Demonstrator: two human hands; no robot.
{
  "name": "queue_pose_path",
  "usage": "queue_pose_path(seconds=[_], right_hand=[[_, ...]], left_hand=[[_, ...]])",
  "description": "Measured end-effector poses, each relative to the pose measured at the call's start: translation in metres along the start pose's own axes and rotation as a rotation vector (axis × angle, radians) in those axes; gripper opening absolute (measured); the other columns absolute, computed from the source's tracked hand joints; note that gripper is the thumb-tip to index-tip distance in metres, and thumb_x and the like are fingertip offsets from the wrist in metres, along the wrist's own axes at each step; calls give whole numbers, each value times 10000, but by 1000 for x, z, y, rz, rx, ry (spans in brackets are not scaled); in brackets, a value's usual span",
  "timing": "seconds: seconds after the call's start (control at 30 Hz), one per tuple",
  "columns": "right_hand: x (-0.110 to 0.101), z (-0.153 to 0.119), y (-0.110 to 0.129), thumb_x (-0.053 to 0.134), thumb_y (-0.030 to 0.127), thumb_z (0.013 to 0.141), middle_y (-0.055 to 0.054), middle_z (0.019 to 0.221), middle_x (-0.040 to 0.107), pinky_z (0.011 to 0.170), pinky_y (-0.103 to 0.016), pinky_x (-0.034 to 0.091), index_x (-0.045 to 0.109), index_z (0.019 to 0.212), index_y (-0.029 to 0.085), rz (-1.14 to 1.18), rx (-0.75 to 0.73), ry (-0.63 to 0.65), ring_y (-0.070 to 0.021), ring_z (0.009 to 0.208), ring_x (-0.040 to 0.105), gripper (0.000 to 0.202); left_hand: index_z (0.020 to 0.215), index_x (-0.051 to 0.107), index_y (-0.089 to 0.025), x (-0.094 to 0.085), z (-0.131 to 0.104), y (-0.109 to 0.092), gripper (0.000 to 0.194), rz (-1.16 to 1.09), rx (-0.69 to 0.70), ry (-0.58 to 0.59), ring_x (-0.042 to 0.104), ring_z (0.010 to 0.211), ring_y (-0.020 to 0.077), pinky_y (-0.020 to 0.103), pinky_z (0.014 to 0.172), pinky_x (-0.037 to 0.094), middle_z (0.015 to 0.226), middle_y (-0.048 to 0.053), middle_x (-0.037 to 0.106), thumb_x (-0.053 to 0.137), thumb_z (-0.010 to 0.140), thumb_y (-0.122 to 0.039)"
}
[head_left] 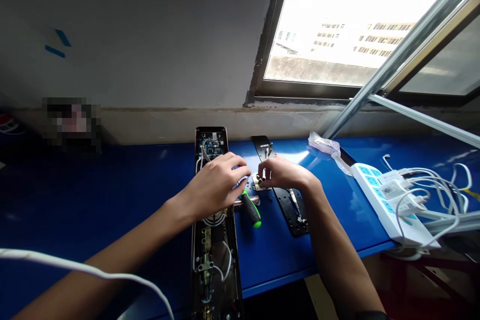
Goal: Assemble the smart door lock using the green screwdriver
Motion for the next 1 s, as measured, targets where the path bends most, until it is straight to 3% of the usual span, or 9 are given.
queue_pose_path(seconds=[0.13, 0.33, 0.63, 0.77, 0.9, 1.0], right_hand=[[-2, 0, -2, 774, 146, 727, -31, 732, 758, 586, -258, 456, 779, 781, 206, -11, 11, -5, -157, 658, 661, 82], [-9, -1, 0, 684, 147, 763, -24, 758, 758, 594, -240, 436, 774, 778, 191, -4, 5, -14, -132, 669, 640, 100], [-5, 0, -2, 742, 176, 738, -45, 857, 781, 622, -257, 455, 804, 923, 203, -32, 47, -9, -155, 715, 656, 196], [-2, 1, -1, 741, 78, 705, -38, 726, 754, 593, -261, 427, 791, 760, 181, -49, 38, 2, -148, 653, 638, 127], [-17, -12, 17, 700, 77, 791, -32, 662, 716, 573, -268, 412, 764, 688, 171, -46, 1, -78, -139, 607, 621, 153], [-32, -29, 51, 703, 190, 901, -17, 901, 773, 691, -227, 505, 794, 941, 211, 25, -92, -183, -122, 775, 690, 102]], left_hand=[[1019, 732, -178, 4, 4, 0, 161, 27, 50, 4, 630, 1084, 282, 455, 908, 594, 1063, 100, 718, 578, 981, -149], [1093, 736, -149, -13, -10, 13, 169, 0, -13, -179, 605, 1164, 273, 464, 1007, 569, 1105, 108, 726, 599, 999, -178], [1058, 733, -148, -2, -16, 11, 145, 9, 23, -106, 588, 1173, 283, 455, 980, 580, 1068, 101, 721, 607, 988, -156], [1088, 735, -148, -4, -18, 10, 160, -10, 31, -122, 569, 1213, 283, 458, 1013, 568, 1095, 106, 718, 614, 984, -145], [1150, 718, -175, -14, -33, 16, 196, -19, -9, -239, 560, 1254, 271, 478, 1065, 544, 1167, 93, 712, 629, 980, -137], [1160, 705, -212, -19, -52, 22, 222, 21, -96, -363, 546, 1293, 277, 514, 1103, 512, 1224, 77, 687, 641, 965, -128]])
Point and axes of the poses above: each hand's wrist, its own z-axis towards the middle knuckle, its own x-axis out of the palm, y = z × x, the point moved 3 cm from there along z, towards the middle knuckle
